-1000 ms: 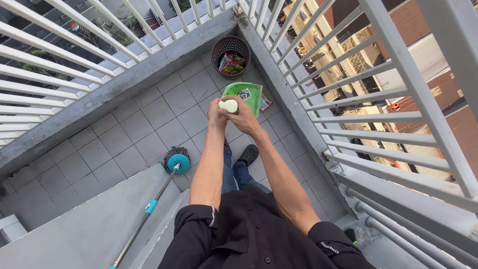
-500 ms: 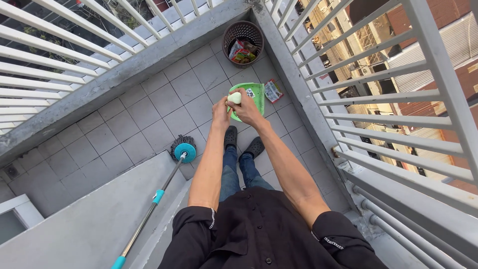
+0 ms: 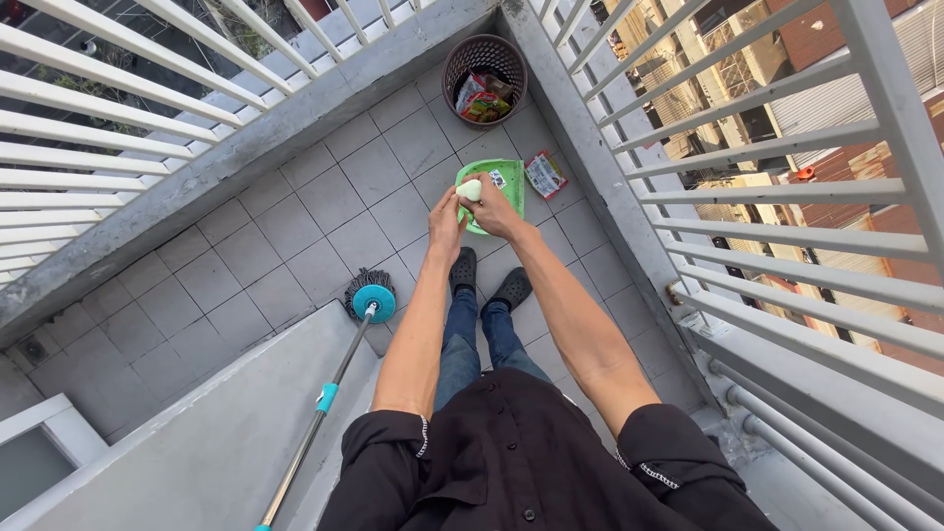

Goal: Tidying up items and assembling a broom on a balcony.

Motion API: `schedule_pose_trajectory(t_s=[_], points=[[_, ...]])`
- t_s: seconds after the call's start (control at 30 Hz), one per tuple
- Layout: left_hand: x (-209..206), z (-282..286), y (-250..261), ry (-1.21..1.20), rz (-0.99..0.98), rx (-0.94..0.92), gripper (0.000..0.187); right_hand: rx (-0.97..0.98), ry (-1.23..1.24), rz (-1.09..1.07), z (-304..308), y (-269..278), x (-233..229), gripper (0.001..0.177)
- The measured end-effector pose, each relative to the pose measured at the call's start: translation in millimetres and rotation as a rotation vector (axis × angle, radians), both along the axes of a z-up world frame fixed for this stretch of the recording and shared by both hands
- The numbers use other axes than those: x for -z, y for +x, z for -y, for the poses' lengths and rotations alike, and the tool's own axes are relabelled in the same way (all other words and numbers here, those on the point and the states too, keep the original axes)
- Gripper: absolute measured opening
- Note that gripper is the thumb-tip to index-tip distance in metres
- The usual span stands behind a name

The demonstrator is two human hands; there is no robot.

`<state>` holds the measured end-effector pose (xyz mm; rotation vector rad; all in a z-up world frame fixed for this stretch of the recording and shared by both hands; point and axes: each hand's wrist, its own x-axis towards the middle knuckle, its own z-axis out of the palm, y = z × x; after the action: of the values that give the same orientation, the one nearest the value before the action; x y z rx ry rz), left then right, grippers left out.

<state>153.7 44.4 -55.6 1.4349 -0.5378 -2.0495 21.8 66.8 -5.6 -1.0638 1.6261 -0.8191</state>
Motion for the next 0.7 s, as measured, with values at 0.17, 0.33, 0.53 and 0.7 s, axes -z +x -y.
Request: schedule_pose_trajectory(t_s=[0.17, 0.33, 0.53, 0.7], points=[[21.6, 13.0, -1.5, -0.01, 0.062, 0.035, 0.05, -0.022, -0.079, -0.095, 9.8, 0.1, 33.8, 0.042], [39.7, 19.6, 1.2, -0.038, 0.076, 0.103, 0.053, -0.077, -0.05, -0.184, 19.1, -1.1, 40.1, 0.041], [53.6, 31.7, -7.4, -0.084, 0.101, 0.168, 0.057, -0.024, -0.12, -0.208, 28.0, -3.5, 66.8, 0.041], [43.8, 41.2, -11.8, -0.146, 0.165, 0.173, 0.054, 0.058, -0.024, -0.109, 38.3, -0.7, 60.1, 0.045]])
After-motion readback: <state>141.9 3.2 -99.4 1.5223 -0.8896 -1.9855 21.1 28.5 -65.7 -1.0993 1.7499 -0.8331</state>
